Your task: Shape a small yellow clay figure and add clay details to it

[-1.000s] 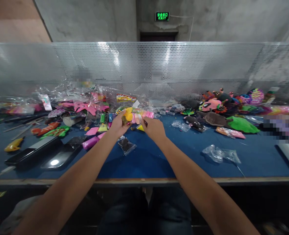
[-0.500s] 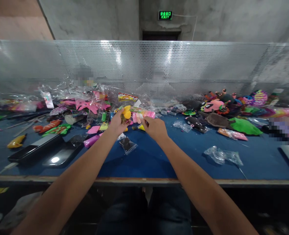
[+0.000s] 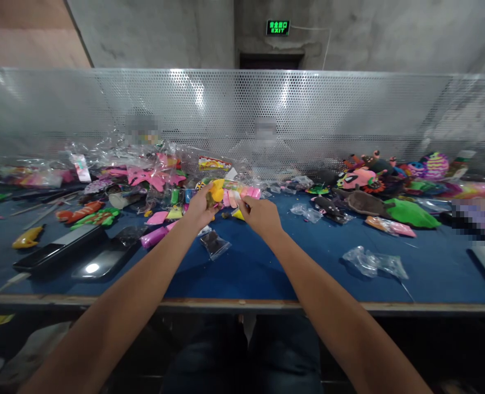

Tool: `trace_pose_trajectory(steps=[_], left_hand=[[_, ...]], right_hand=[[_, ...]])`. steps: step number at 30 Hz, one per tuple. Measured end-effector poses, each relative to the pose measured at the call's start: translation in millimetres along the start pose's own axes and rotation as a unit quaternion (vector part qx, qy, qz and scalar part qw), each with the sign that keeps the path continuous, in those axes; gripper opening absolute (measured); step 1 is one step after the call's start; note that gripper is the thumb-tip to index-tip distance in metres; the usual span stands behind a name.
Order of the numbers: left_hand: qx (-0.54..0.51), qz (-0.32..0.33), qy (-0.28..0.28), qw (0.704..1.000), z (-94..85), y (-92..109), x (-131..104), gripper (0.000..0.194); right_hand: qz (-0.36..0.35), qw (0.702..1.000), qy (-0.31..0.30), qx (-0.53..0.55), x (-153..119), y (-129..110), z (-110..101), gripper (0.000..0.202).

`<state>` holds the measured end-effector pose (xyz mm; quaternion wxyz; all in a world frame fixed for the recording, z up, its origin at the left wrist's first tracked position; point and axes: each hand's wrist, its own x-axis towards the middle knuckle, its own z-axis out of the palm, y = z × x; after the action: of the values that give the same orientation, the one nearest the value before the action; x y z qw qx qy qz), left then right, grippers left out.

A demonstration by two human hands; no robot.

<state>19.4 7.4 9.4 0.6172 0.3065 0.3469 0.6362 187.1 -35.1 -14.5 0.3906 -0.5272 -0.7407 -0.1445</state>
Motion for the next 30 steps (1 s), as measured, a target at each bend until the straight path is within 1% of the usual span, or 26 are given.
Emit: trace_pose_trajectory(steps=[8, 15, 24, 30], left_hand=[[-0.04, -0.007, 0.004, 0.999, -0.4, 4.5, -0.5, 0.013], [-0.002, 0.012, -0.024, 1.0, -2.3, 0.1, 2.5, 0.014], [0.0, 0.007, -0.009, 1.0, 0.2, 3.8, -3.4, 0.014], [0.002, 0.005, -0.005, 1.0, 1.3, 3.8, -4.5, 0.013]], right_hand=[[0.008, 1.0, -0.017, 0.003, 0.0, -3.2, -4.4, 0.043], [0.005, 1.0, -0.011, -0.004, -0.2, -1.8, -3.1, 0.042], [0.009, 1.0, -0.005, -0.004, -0.4, -2.6, -3.3, 0.042], [0.007, 1.0, -0.008, -0.024, -0.4, -2.4, -2.8, 0.041]])
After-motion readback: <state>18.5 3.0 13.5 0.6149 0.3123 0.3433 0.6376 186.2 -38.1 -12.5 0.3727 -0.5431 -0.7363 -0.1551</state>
